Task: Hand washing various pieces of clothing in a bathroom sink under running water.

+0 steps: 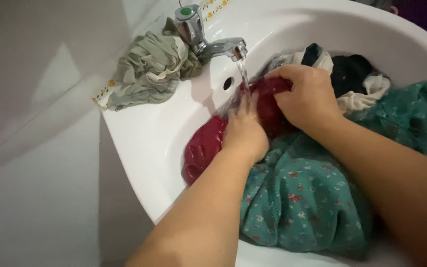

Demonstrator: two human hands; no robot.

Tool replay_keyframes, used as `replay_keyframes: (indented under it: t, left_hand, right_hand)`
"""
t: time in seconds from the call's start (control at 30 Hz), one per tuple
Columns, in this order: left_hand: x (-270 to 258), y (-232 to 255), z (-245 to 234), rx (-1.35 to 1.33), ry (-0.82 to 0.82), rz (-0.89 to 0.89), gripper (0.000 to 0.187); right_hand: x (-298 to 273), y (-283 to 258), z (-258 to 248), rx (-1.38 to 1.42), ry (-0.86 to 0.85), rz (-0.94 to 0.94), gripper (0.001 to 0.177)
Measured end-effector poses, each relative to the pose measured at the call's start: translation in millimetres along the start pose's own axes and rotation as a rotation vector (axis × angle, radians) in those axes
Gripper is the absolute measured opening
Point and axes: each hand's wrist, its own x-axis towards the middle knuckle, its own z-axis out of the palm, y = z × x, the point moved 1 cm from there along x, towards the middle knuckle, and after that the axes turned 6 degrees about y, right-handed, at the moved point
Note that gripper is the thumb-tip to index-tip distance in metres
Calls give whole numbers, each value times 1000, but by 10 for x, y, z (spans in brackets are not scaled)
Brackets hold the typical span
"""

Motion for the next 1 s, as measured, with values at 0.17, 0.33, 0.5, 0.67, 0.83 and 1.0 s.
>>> replay_keyframes:
  t: [0.17, 0.33, 0.5, 0.67, 0.83, 1.0]
  left_hand:
    - [52, -9, -238, -61, 132, -133, 44]
    - [-64, 188, -723, -65, 86, -255, 28]
    - [-419, 255, -923, 137, -24, -166, 48]
    - [-637, 356, -1080, 242, -118, -233, 74]
    - [-307, -55, -742, -145, -197, -553, 89]
    - [-125, -155, -660, -795, 31, -513, 43]
  right_hand:
    - [-41, 8, 25, -144, 97, -23, 22]
    - [-140, 302, 201, -409, -100, -57, 29]
    - [-245, 39, 278, -524, -198, -146, 73]
    - [-296, 104, 345, -632, -334, -176, 75]
    - [-325, 277, 371, -856, -461, -264, 69]
    - [-159, 447, 335, -293, -311, 254, 44]
